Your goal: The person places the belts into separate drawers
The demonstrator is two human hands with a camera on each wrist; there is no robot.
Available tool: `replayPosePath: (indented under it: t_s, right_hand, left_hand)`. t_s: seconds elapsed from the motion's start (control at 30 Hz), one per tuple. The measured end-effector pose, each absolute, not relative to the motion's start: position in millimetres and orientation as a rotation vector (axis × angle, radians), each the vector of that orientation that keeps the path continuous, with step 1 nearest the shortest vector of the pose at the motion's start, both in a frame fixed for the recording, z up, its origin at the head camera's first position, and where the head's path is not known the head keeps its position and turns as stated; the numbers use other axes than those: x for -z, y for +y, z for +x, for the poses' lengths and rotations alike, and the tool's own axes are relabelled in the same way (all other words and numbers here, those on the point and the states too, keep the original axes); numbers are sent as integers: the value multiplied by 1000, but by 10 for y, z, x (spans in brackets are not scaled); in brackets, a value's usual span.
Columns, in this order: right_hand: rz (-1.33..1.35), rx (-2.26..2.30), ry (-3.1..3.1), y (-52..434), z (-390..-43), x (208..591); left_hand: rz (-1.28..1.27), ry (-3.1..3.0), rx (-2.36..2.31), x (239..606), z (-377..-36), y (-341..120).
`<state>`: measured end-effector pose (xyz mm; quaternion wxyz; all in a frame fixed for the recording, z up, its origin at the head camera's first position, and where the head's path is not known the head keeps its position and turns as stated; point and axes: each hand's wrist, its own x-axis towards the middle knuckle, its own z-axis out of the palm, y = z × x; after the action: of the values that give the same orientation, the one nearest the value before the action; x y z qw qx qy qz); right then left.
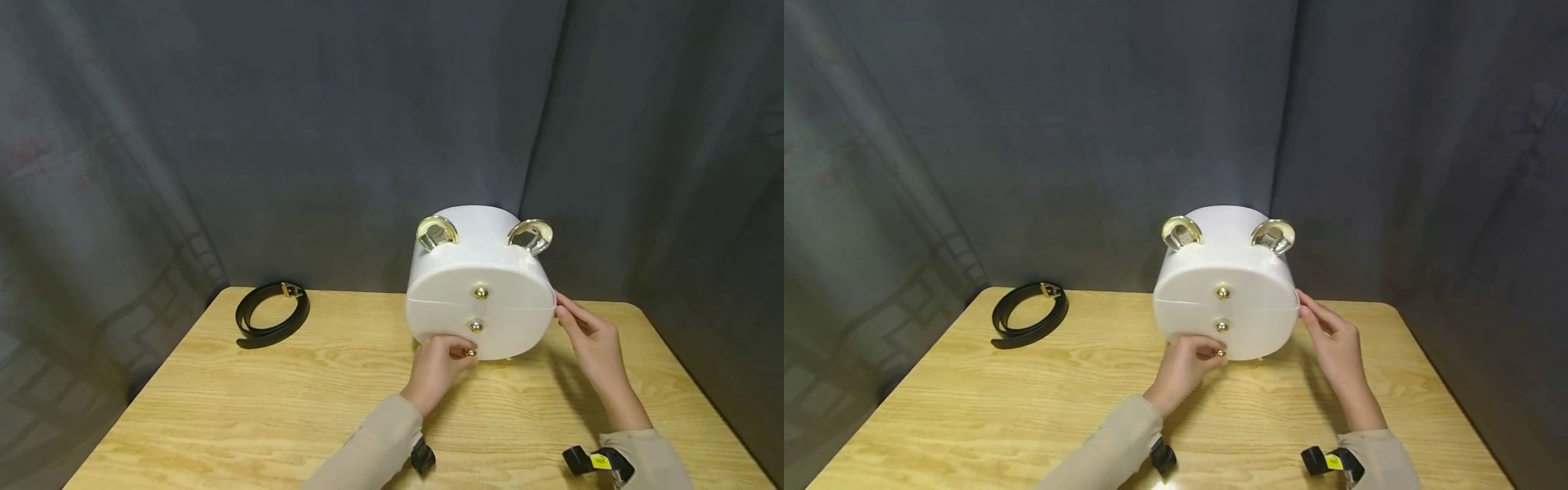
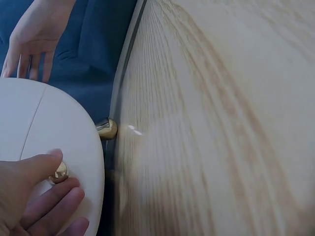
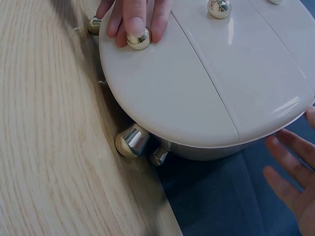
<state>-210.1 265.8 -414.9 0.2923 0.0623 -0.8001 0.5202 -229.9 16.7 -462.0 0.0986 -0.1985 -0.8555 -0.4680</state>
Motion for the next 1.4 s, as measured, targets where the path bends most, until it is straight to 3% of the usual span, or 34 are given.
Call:
replayPosePath:
  t_s: [0.9,1.4]
  right_hand:
    - [194,-1363,-2138,2626,-2144,4117]
    - [168,-1382,-2144,2655,-2089,4150]
  left_hand:
    - [-540,-2516,1295,4614,-2322,153]
    - [-651,-2541,1286,4605,-2185,104]
